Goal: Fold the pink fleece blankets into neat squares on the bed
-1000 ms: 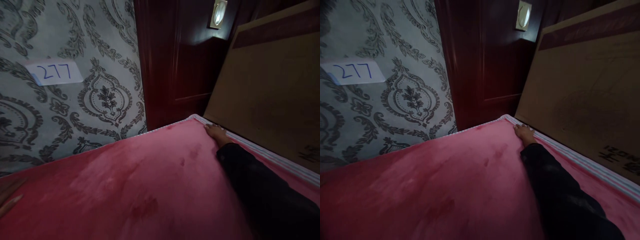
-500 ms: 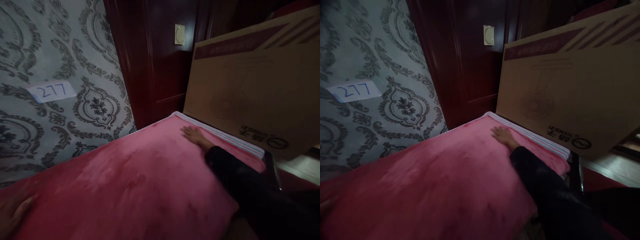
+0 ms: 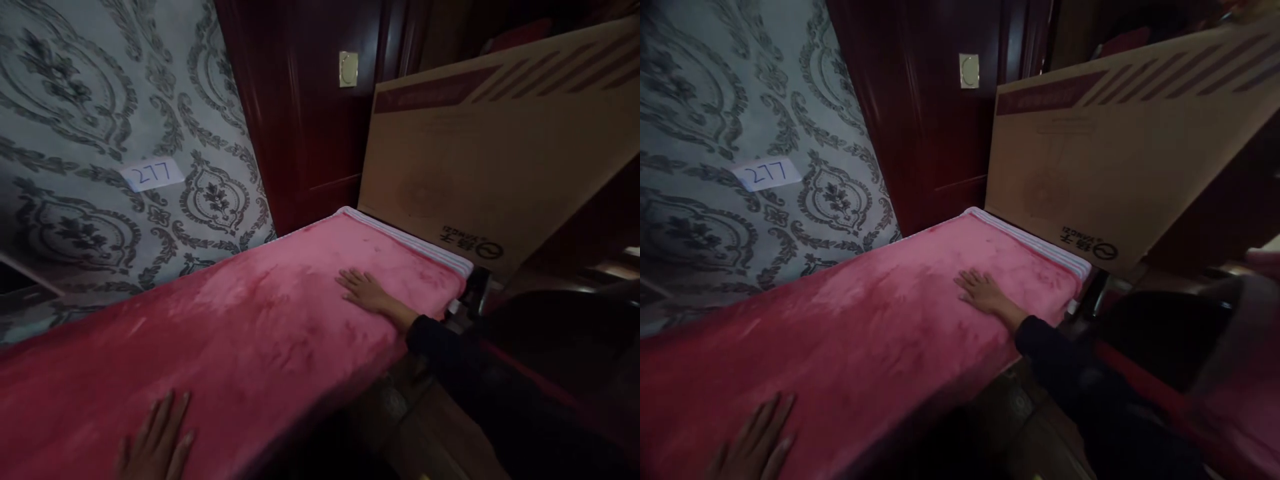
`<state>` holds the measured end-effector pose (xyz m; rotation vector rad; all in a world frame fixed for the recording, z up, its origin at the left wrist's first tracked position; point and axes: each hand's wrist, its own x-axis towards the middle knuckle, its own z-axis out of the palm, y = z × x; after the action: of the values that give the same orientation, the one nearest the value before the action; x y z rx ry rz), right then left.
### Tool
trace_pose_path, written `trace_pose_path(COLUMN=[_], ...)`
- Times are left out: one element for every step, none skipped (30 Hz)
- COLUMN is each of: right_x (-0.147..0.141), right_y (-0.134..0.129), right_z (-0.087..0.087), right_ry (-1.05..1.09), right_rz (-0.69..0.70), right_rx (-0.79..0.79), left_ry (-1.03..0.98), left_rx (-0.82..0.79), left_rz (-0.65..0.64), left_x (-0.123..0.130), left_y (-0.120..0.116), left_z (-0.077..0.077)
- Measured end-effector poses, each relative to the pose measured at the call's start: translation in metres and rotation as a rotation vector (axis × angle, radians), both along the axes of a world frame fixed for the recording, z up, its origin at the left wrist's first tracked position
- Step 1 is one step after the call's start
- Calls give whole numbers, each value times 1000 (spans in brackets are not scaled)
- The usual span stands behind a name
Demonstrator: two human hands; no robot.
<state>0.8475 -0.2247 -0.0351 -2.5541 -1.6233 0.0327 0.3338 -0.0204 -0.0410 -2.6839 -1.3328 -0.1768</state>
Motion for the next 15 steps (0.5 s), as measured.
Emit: trace_pose_path(right_x=[1, 7, 16, 26, 36, 42, 45, 44, 39, 30, 17, 0, -20, -42, -65], right_y=[-14, -32, -52, -73, -92, -109, -122, -130, -132, -130, -122, -110, -96, -80, -64], right_z=[-1, 0, 1, 4, 7, 10, 13, 16, 19, 20, 20, 19, 17, 14, 9], right_ry=[4, -2, -12, -20, -20, -10, 4, 13, 10, -7, -31, -55, -70, -69, -59], right_rz=[-80, -202, -343, -471, -568, -655, -731, -789, -823, -817, -764, -666, -538, -401, -266], right_rx=[-16, -24, -26, -15, -3, 2, 3, 2, 5, 18, 40, 70, 100, 122, 135], left_ry=[-6, -18, -31, -48, -65, -82, -93, -97, -98, -93, -84, -78, -71, -67, -71], left_rx=[3, 4, 4, 3, 0, -4, -9, -16, -23, -34, -50, -65, -81, -95, -109], left_rz=[-9, -25, -41, -55, -66, -72, -71, -64, -50, -40, -32, -22, -22, -24, -23], left_x=[-2, -3, -4, -4, -3, -1, 1, 4, 7, 10, 12, 14, 15, 15, 15], left_y=[-2, -3, -2, -2, -1, -1, -1, -3, -6, -11, -16, -23, -31, -39, -46], left_z=[-3, -4, -4, -3, -2, 0, 3, 5, 9, 12, 17, 21, 26, 31, 35])
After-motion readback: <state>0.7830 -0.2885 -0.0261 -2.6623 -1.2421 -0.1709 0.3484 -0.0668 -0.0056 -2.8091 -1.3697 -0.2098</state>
